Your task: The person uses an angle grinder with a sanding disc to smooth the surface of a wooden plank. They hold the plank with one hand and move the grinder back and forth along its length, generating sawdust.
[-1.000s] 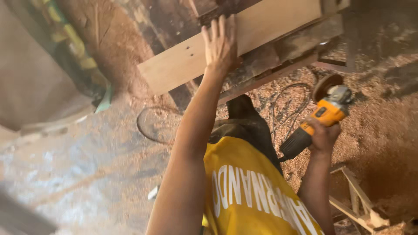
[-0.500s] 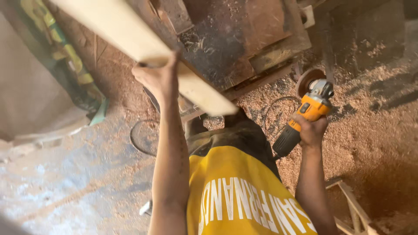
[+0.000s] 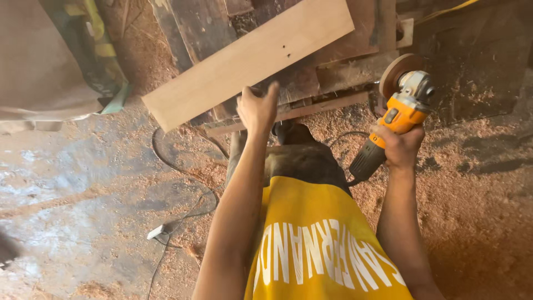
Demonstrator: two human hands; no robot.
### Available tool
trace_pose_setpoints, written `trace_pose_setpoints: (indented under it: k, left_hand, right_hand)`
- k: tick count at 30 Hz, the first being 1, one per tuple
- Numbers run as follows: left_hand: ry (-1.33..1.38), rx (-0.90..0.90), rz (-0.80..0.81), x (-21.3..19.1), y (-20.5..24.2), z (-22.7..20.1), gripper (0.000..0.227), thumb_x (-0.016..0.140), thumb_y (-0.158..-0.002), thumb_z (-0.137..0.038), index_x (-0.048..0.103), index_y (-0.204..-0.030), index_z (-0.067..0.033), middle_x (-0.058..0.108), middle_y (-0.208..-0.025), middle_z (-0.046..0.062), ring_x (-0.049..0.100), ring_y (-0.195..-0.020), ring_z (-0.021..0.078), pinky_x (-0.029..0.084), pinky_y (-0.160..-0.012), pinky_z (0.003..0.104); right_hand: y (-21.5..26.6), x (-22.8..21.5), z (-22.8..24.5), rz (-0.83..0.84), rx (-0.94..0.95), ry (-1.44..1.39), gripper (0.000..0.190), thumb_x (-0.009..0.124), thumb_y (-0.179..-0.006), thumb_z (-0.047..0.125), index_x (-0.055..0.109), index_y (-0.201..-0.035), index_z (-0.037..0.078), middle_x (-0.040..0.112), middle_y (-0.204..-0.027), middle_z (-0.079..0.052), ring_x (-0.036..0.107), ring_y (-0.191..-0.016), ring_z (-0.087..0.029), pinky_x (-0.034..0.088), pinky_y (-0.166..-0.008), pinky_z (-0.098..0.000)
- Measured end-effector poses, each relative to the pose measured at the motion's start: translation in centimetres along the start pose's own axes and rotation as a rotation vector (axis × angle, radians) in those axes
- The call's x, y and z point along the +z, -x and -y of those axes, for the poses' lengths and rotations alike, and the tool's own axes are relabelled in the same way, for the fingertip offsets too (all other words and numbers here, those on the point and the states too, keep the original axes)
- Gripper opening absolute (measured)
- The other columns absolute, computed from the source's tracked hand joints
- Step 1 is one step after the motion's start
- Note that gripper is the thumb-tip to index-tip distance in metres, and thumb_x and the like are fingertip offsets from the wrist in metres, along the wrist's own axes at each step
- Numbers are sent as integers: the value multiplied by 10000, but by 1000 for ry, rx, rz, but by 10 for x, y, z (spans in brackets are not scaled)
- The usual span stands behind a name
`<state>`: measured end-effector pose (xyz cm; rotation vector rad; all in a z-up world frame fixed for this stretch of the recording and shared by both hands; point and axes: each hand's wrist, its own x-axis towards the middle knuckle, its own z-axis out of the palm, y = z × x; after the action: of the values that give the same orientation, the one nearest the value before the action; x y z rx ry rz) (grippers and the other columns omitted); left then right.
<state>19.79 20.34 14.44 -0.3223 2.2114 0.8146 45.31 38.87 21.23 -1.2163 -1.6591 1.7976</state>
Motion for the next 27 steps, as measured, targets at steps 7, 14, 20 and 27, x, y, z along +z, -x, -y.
trace_pose_setpoints:
  k: [7, 14, 20, 27]
  left_hand:
    - [-583, 663, -305, -54, -65, 38, 819, 748, -886, -518, 458, -1511, -75, 403, -1505, 224, 289, -1406, 430, 307, -1140, 613]
    - [-511, 902, -295, -48, -107, 62, 1034, 858, -788, -597, 382, -1559, -99, 331, -1583, 220, 237, -1504, 437, 200, -1265, 633]
    - [-592, 822, -134, -80, -98, 85, 1156, 859, -752, -580, 307, -1584, 2, 247, -1654, 211, 200, -1532, 455, 151, -1220, 667]
    - [-649, 829, -71, -84, -100, 80, 1120, 804, -838, -601, 266, -1645, -40, 216, -1710, 168, 143, -1579, 416, 98, -1238, 675]
  right_hand:
    - [-8, 37, -1, 159, -7, 392, 453, 744, -745, 93, 635, -1182, 45, 636, -975, -45, 647, -797, -159, 585, -716, -316]
    - [-33, 106, -16, 118, -124, 753, 552, 777, -706, 177, 594, -1189, -16, 632, -1076, -136, 663, -950, -268, 555, -841, -431]
    - [-65, 179, -29, 271, -163, 853, 600, 741, -735, 159, 544, -1270, -27, 648, -1115, -204, 685, -997, -331, 578, -911, -452]
    - [-85, 218, -25, 301, -64, 1029, 721, 797, -730, 162, 443, -1300, -101, 682, -1036, -250, 690, -949, -407, 563, -849, -501]
